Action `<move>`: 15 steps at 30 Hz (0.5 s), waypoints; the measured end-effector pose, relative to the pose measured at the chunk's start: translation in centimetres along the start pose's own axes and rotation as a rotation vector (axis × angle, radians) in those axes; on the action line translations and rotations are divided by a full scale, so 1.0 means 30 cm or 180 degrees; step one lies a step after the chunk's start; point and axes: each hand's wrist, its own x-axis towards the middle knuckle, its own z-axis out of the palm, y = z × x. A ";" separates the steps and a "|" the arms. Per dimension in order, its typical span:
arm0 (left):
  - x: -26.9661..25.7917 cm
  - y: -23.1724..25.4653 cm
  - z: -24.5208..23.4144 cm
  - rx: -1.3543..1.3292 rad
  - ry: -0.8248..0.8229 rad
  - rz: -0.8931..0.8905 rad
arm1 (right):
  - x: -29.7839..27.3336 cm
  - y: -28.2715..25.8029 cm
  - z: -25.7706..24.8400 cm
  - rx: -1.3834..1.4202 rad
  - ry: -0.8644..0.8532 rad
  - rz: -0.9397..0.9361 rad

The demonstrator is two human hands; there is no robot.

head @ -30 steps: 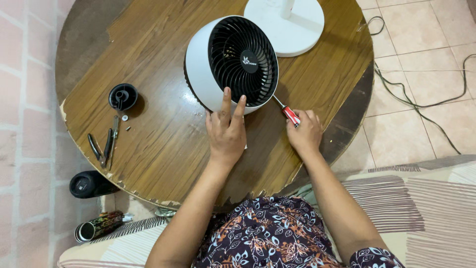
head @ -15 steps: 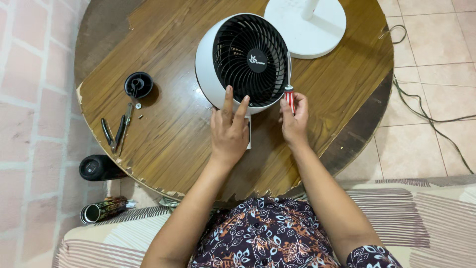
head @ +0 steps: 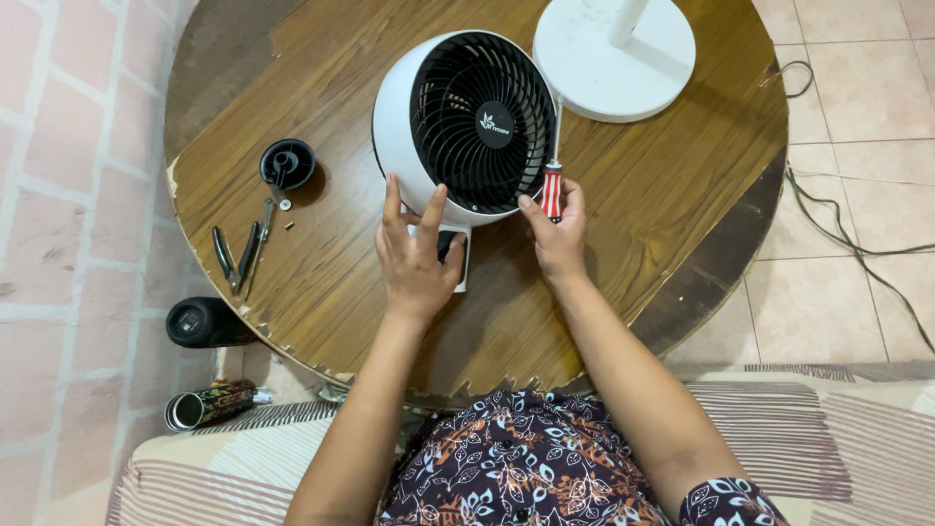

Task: The person uses a screwdriver to remove screws from the base and neck of a white pedestal fan, detaching the stand and removing the rear control panel. The person then unscrews the fan head housing and removes the front grille, leaving the disassembled parts on the table.

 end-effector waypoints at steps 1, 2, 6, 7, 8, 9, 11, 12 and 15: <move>0.001 -0.007 -0.005 0.0081 0.0000 0.0014 | 0.003 0.008 0.008 -0.0078 0.0005 0.0018; 0.004 -0.015 -0.010 0.0167 0.0002 0.0025 | 0.008 0.017 0.018 -0.0154 0.0005 0.0038; 0.013 -0.028 -0.029 0.0517 0.0013 0.0046 | 0.026 0.036 0.039 -0.0311 -0.0248 -0.0278; 0.016 -0.032 -0.036 0.0498 0.0017 0.0005 | 0.025 0.036 0.039 -0.0340 -0.0323 -0.0239; 0.020 -0.037 -0.043 0.0478 0.0023 -0.0035 | 0.023 0.034 0.038 -0.0370 -0.0398 -0.0203; 0.026 -0.042 -0.050 0.0458 0.0029 -0.0075 | 0.020 0.032 0.037 -0.0400 -0.0473 -0.0167; 0.041 -0.051 -0.057 0.0220 0.0103 -0.0270 | 0.009 0.027 0.030 -0.0549 -0.0461 -0.0081; 0.052 -0.056 -0.057 0.0098 0.0137 -0.0366 | 0.004 0.025 0.027 -0.0624 -0.0451 -0.0037; 0.102 -0.078 -0.045 -0.0247 0.0281 -0.0219 | -0.002 0.023 0.018 -0.0672 -0.0412 0.0005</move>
